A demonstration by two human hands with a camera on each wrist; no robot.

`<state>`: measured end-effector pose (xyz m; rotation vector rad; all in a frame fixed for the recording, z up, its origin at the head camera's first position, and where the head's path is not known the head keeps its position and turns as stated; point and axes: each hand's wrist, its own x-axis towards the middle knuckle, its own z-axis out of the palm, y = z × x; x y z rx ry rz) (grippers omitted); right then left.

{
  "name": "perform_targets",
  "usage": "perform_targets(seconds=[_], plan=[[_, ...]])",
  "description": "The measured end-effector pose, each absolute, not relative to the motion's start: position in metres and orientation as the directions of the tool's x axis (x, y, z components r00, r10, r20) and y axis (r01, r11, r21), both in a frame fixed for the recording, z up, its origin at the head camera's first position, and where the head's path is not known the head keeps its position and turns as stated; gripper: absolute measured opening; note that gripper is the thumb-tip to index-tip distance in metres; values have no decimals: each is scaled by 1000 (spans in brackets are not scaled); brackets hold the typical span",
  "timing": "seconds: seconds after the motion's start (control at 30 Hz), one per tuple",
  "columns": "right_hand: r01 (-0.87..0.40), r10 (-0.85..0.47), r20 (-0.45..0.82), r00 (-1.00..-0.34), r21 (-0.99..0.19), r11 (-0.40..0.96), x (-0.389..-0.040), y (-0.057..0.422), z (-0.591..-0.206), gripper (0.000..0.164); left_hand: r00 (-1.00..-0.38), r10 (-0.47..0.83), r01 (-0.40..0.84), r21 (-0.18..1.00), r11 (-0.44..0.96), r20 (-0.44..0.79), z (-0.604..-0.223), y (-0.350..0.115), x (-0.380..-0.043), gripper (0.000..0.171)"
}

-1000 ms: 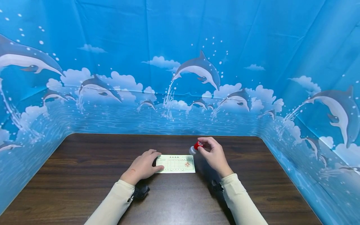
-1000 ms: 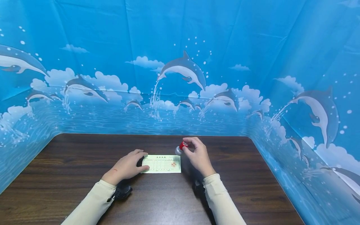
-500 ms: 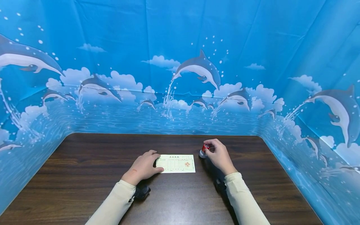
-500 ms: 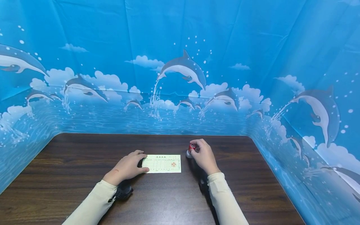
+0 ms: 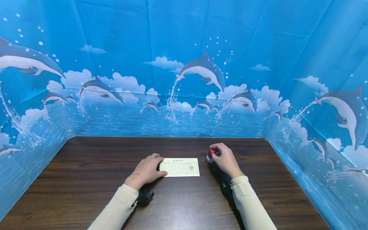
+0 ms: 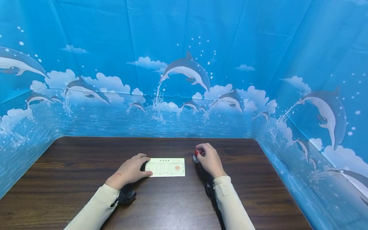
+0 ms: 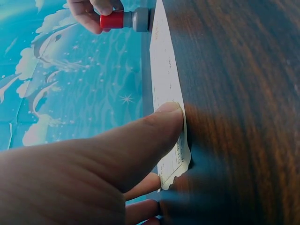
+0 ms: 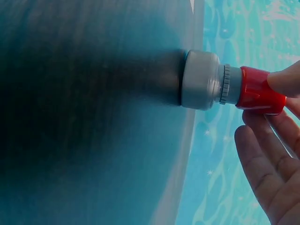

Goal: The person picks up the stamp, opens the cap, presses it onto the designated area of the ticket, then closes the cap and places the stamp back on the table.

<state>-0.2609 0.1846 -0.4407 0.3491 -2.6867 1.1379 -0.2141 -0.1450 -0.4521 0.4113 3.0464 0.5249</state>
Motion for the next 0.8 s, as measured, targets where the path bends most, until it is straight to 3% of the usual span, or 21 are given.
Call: perform_targets(seconds=[0.43,0.7,0.8], plan=[[-278,-143,246,-959,-694,665,-264,188,-445,33,-966,258,250,333,909,22,-455,-142,-216,67],[-280,-160,234,-959,-695,662,-264,194,-446,51,-965,262,256,336,907,27,-456,-137,-218,65],[-282,-153,242,-958,-704,652,-264,196,-445,51,-966,259,252,339,906,27,-456,-136,-218,65]])
